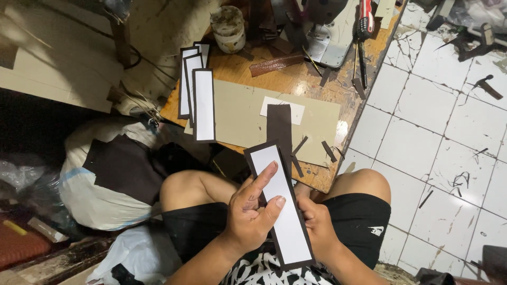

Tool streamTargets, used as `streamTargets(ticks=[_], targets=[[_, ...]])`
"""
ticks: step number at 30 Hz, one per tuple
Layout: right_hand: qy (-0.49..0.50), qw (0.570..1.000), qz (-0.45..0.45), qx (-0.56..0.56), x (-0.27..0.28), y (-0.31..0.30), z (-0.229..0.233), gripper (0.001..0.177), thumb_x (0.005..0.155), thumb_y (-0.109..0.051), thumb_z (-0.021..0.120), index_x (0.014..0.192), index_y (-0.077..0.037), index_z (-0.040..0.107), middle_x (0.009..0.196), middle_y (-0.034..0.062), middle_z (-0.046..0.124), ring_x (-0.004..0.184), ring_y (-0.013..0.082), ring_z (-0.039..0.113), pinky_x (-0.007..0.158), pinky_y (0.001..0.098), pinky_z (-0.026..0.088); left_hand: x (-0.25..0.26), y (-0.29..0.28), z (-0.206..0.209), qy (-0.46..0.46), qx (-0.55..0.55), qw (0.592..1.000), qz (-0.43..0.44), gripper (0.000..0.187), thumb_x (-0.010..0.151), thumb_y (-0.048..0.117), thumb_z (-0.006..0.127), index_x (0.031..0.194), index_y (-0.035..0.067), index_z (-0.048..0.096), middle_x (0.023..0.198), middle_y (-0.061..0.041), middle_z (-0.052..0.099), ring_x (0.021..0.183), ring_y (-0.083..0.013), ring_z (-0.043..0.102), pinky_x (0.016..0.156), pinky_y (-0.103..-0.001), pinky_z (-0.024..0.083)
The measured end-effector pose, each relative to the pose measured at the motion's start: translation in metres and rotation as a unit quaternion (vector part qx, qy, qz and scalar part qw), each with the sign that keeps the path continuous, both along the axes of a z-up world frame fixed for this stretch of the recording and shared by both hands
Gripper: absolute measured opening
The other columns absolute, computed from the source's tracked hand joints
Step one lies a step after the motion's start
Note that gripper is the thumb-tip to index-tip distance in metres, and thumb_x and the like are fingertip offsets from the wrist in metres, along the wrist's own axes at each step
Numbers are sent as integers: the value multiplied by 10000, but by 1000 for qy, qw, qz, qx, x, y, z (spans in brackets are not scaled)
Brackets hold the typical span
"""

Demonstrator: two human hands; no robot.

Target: Trimming the edges of leather strips using scissors

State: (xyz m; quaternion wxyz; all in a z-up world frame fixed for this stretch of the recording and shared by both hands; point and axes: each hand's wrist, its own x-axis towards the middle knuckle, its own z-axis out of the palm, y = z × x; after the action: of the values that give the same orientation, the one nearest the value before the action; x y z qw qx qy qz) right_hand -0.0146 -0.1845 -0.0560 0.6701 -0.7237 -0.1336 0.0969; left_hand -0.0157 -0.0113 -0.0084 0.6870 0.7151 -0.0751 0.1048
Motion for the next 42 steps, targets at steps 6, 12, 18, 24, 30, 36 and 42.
streamTargets(ticks=[6, 12, 18, 24, 30, 36, 42], targets=[[8, 999, 38, 10, 4, -1, 5, 262, 961, -205, 635, 763, -105, 494, 709, -51, 451, 641, 77, 384, 529, 279, 350, 5, 2, 3, -7, 34, 998, 55, 400, 981, 113, 653, 1365, 10, 610, 1332, -180, 683, 1286, -275, 663, 1154, -368, 516], [42, 998, 38, -13, 8, 2, 16, 176, 968, -249, 607, 893, -90, 593, 761, -28, 615, 656, 74, 514, 546, 278, 436, 2, -1, 5, -5, -8, 1000, -2, 520, 957, 57, 674, 1449, 0, 516, 1475, -213, 576, 1406, -300, 562, 1230, -404, 436], [43, 999, 29, 4, 7, 6, 12, 164, 969, -226, 589, 869, -98, 566, 740, -33, 550, 640, 77, 470, 537, 281, 415, 2, 1, 0, 11, -18, 1000, -1, 537, 949, 68, 679, 1455, -8, 514, 1475, -210, 577, 1409, -286, 553, 1227, -386, 416], [27, 999, -23, -5, 6, 7, -2, 272, 923, -179, 680, 718, -106, 517, 631, -62, 504, 571, 50, 429, 472, 255, 349, 5, 3, 2, 41, -16, 999, -6, 531, 945, 78, 652, 1451, -9, 517, 1486, -181, 576, 1409, -270, 551, 1215, -376, 427], [58, 995, -66, -44, 16, 4, -1, 196, 947, -258, 667, 855, -85, 659, 579, 12, 636, 457, 107, 557, 424, 269, 456, 43, 28, -19, 75, -97, 991, 60, 919, 914, 17, 640, 1636, 42, 72, 1436, -234, 556, 1134, -242, 628, 1033, -344, 500], [76, 990, -102, -58, 11, -10, -12, 215, 937, -262, 667, 858, -64, 691, 491, 17, 529, 410, 124, 534, 438, 268, 468, 146, 127, -3, 202, 147, 959, 135, 968, 931, 155, 698, 1637, 163, 35, 1734, -134, 49, 1554, -421, 219, 1244, -489, 224], [87, 949, -123, 275, -7, -24, -58, 421, 957, -274, 597, 1208, 64, 579, 806, 162, 660, 748, 263, 648, 690, 373, 557, 132, 101, -16, 147, 200, 954, 166, 748, 889, 111, 723, 1554, 97, 380, 1270, -121, 666, 959, -183, 669, 788, -312, 581]])
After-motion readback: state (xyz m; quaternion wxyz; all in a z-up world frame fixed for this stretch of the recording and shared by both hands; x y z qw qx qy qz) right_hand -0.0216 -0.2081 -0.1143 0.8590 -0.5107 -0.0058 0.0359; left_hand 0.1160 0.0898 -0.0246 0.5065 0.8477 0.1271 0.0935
